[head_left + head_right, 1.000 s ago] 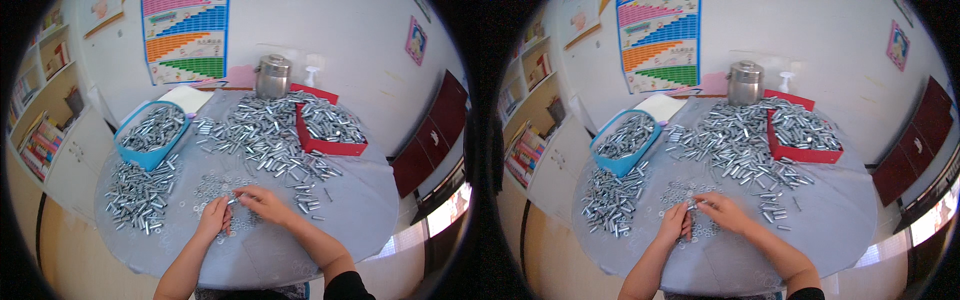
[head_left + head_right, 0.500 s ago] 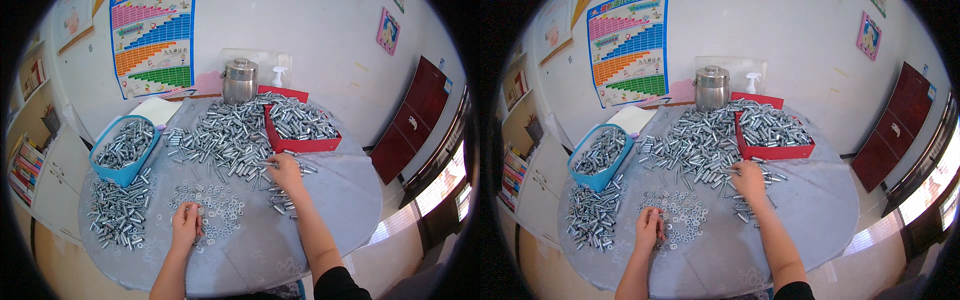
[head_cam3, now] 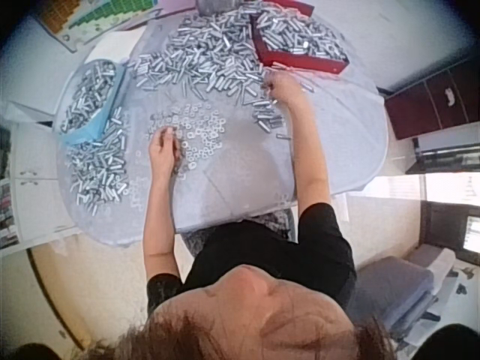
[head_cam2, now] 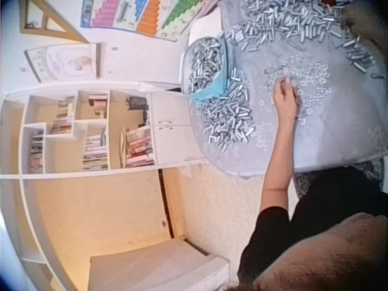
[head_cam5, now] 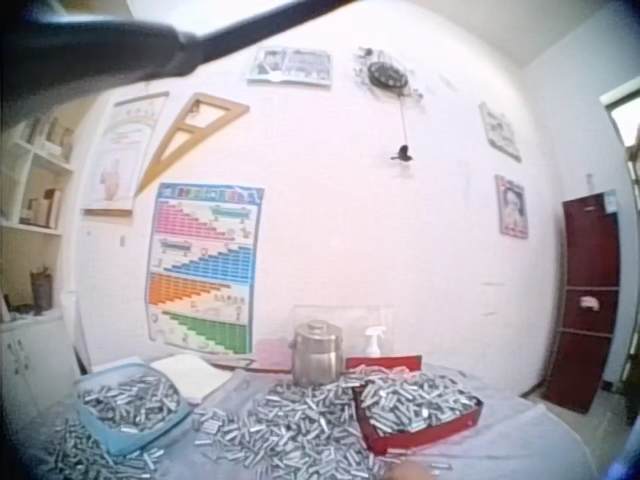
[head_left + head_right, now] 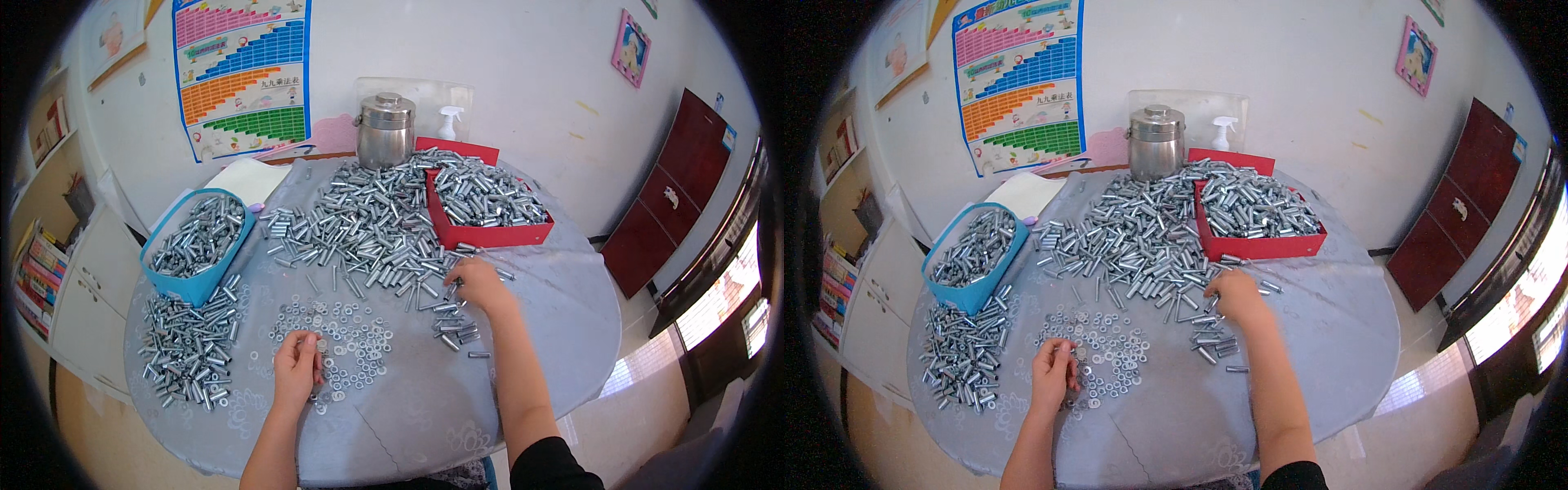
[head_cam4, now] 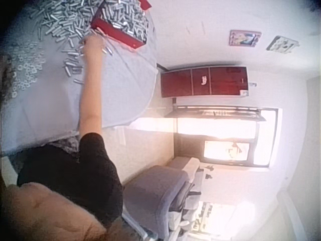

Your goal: The person sits at a table covered with metal fasteners and repeatedly picks up bolts and washers to assemble them by hand. They thread washers onto bolts one at a time and place the completed units into a pile on the table.

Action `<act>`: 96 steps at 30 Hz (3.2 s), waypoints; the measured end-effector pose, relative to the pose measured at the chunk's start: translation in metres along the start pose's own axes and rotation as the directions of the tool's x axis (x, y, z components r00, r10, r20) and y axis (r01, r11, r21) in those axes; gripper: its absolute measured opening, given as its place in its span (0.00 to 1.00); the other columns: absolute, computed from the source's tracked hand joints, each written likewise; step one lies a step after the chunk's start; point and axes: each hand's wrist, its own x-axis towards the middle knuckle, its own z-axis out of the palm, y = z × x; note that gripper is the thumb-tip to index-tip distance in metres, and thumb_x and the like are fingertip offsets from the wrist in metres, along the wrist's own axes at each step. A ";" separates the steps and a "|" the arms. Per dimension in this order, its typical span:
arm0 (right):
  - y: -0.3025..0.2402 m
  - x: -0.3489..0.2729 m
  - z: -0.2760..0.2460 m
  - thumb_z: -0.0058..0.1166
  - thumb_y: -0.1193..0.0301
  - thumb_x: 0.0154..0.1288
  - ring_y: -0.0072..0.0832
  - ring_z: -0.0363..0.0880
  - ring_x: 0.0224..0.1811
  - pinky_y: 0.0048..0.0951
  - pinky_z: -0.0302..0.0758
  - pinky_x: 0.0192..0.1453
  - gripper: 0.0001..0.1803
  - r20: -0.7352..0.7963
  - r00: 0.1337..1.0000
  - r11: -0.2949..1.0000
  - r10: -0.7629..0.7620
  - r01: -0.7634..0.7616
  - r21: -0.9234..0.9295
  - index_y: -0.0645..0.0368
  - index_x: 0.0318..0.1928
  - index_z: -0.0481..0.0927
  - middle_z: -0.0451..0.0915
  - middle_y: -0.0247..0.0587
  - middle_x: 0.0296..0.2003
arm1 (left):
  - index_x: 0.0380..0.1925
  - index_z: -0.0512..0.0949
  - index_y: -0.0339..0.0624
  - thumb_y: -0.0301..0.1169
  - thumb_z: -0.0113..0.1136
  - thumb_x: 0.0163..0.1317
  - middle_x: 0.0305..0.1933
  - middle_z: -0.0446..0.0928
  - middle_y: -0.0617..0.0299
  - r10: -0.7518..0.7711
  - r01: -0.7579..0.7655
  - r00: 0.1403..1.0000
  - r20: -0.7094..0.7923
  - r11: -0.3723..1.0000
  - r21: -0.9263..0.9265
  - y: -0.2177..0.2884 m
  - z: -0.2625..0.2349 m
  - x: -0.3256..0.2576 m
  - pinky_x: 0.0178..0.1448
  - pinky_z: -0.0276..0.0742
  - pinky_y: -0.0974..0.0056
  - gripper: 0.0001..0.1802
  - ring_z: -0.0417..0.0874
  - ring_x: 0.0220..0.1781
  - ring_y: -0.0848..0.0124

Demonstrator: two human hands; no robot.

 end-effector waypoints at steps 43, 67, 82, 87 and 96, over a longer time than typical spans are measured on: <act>-0.164 -0.014 0.051 0.55 0.70 0.59 0.19 0.73 0.36 0.20 0.68 0.41 0.13 0.375 0.926 -0.137 -0.043 -0.377 0.916 0.59 0.44 0.75 0.76 0.31 0.35 | 0.37 0.74 0.35 0.25 0.55 0.59 0.29 0.78 0.57 0.003 0.045 0.988 0.154 0.949 -0.312 -0.016 0.009 -0.001 0.29 0.76 0.70 0.07 0.78 0.25 0.72; -0.173 -0.025 0.069 0.60 0.70 0.53 0.22 0.72 0.39 0.23 0.68 0.41 0.12 0.081 0.976 0.326 -0.204 -0.010 0.945 0.56 0.40 0.80 0.77 0.34 0.35 | 0.48 0.68 0.41 0.39 0.42 0.67 0.20 0.64 0.68 -0.179 0.228 0.967 0.182 0.928 -0.296 0.004 0.011 -0.008 0.16 0.60 0.75 0.16 0.60 0.14 0.82; -0.173 -0.027 0.037 0.61 0.69 0.49 0.32 0.73 0.38 0.29 0.69 0.42 0.09 0.028 0.830 0.607 -0.558 0.385 0.695 0.52 0.35 0.80 0.75 0.35 0.32 | 0.37 0.69 0.42 0.40 0.44 0.67 0.16 0.54 0.73 -0.245 0.167 0.960 -0.137 0.892 -0.421 0.007 -0.014 0.003 0.15 0.49 0.76 0.13 0.52 0.14 0.83; -0.177 -0.032 0.042 0.61 0.66 0.48 0.33 0.72 0.37 0.31 0.68 0.42 0.08 0.109 0.679 0.610 -0.726 0.563 0.557 0.50 0.31 0.81 0.74 0.31 0.30 | 0.35 0.69 0.39 0.40 0.44 0.67 0.16 0.54 0.72 -0.273 0.195 0.956 -0.102 0.860 -0.472 0.004 -0.013 0.003 0.13 0.51 0.75 0.14 0.53 0.13 0.83; -0.179 -0.034 0.045 0.60 0.66 0.49 0.34 0.73 0.37 0.32 0.68 0.43 0.08 0.133 0.657 0.590 -0.742 0.546 0.595 0.51 0.33 0.80 0.75 0.33 0.29 | 0.36 0.69 0.40 0.40 0.43 0.67 0.15 0.55 0.72 -0.298 0.249 0.953 -0.059 0.877 -0.411 0.005 -0.008 0.000 0.13 0.52 0.75 0.14 0.53 0.13 0.83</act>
